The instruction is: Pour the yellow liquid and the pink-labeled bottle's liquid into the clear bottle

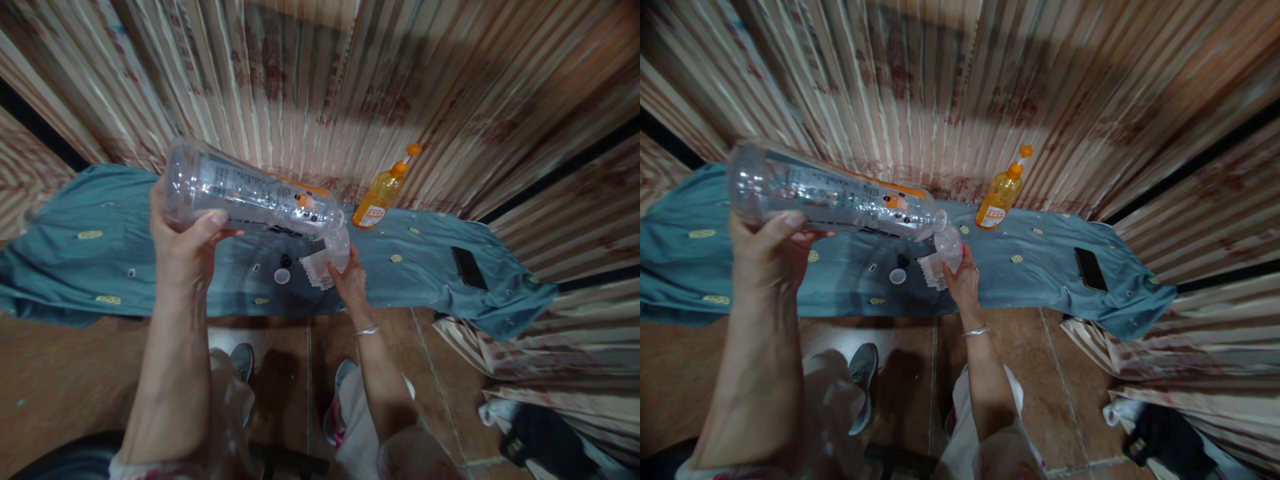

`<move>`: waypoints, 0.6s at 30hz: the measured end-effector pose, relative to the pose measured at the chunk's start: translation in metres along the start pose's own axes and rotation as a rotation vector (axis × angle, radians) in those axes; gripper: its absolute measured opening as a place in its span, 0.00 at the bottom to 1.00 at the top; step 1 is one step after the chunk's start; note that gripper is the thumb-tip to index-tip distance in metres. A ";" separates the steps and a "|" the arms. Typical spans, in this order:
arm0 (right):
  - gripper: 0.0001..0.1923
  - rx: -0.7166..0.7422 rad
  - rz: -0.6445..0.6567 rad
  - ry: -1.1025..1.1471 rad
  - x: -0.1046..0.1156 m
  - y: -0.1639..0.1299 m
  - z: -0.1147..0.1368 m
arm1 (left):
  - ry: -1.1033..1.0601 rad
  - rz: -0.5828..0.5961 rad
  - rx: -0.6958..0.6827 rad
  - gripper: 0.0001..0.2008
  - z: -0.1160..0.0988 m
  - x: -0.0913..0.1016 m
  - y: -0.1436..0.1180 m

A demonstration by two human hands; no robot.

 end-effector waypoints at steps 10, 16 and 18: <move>0.35 0.010 -0.006 -0.005 -0.001 0.000 -0.001 | -0.044 -0.036 0.041 0.31 0.001 0.001 0.001; 0.35 -0.017 0.015 -0.010 0.000 0.000 0.000 | -0.038 -0.023 0.039 0.31 0.001 0.000 0.001; 0.35 -0.024 0.015 -0.014 0.000 0.000 0.000 | -0.030 -0.024 0.035 0.31 0.001 -0.001 0.000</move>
Point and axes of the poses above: each hand's wrist, its own y-axis towards the middle knuckle, its own x-axis out of the back of the hand, z = x × y, the point moved 5 cm from there along y, towards the middle knuckle, and after that the axes turned 8 degrees about y, right-handed, at the moved point
